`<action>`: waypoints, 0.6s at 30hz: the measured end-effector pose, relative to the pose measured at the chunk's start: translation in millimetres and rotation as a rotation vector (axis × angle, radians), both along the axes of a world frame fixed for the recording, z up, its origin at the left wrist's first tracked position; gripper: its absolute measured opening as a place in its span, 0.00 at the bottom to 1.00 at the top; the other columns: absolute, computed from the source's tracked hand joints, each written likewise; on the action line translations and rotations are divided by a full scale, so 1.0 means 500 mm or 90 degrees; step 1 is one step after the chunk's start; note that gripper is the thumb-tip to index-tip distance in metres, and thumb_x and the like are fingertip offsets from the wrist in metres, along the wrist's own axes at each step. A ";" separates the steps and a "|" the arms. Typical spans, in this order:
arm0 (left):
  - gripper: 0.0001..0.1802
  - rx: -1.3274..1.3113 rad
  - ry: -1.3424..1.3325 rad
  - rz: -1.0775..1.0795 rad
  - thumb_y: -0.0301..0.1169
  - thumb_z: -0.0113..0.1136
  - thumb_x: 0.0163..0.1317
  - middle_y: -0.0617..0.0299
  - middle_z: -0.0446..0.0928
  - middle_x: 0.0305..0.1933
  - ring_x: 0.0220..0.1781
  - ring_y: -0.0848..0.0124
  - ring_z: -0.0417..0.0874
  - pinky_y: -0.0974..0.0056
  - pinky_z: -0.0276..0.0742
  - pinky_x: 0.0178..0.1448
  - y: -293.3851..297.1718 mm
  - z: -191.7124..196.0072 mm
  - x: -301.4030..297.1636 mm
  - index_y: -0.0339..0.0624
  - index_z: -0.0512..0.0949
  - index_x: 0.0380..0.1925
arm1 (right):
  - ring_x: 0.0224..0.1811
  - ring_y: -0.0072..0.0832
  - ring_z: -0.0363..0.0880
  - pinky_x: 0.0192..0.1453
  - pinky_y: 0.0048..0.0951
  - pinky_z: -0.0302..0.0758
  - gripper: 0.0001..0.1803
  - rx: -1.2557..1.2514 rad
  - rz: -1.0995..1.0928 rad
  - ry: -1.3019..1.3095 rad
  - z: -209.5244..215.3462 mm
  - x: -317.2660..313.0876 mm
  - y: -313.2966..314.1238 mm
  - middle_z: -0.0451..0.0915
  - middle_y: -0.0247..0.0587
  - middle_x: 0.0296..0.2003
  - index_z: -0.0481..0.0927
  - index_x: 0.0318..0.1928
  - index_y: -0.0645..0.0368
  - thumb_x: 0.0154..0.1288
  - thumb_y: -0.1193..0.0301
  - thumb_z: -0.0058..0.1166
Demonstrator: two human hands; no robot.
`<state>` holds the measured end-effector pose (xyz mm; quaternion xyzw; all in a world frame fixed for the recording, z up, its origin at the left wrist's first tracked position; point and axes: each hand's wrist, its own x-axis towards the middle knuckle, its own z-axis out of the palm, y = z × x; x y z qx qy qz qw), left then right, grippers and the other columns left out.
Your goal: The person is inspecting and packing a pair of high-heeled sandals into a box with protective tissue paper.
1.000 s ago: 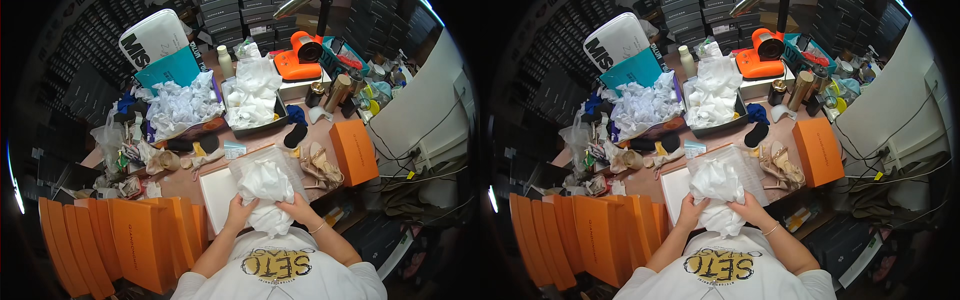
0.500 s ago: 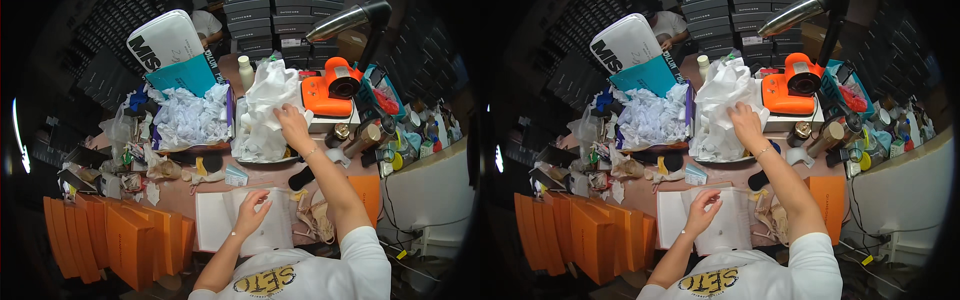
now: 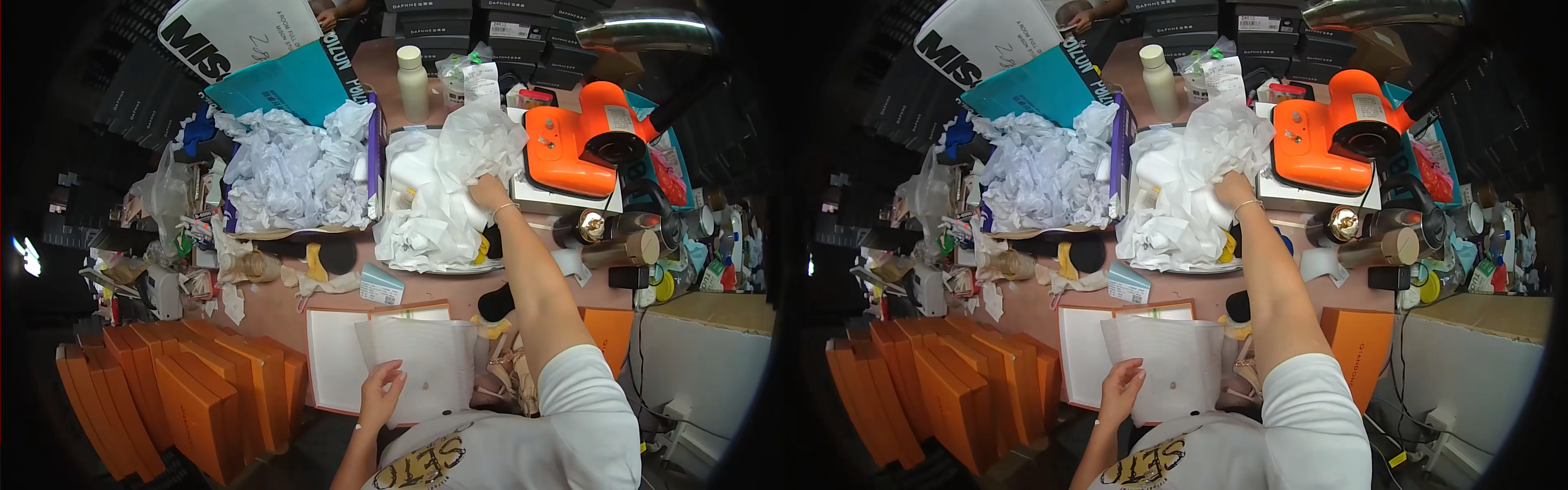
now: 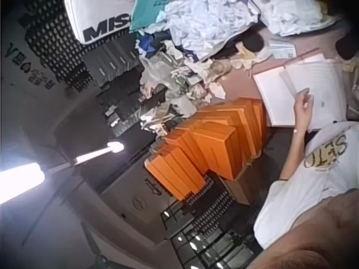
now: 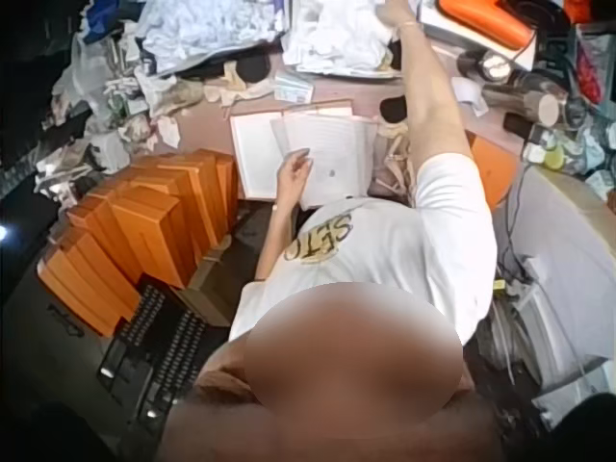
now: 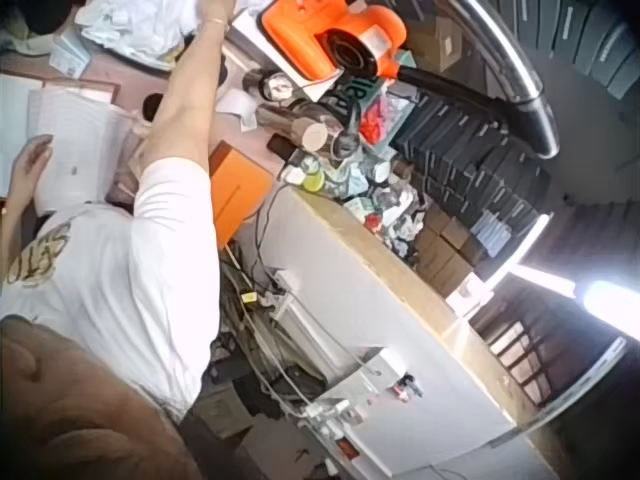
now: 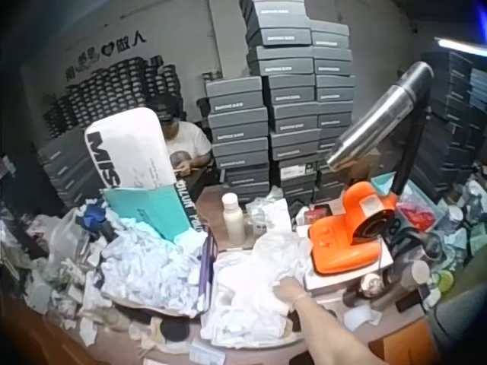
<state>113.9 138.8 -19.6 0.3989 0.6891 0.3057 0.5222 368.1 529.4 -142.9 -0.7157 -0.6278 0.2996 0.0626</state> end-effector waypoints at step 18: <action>0.15 0.200 0.162 -0.294 0.27 0.60 0.58 0.50 0.77 0.44 0.43 0.59 0.80 0.61 0.75 0.49 -0.073 0.104 0.068 0.36 0.76 0.46 | 0.50 0.50 0.75 0.52 0.41 0.73 0.22 0.291 0.208 0.075 0.394 0.126 -0.366 0.77 0.53 0.49 0.73 0.53 0.63 0.60 0.67 0.56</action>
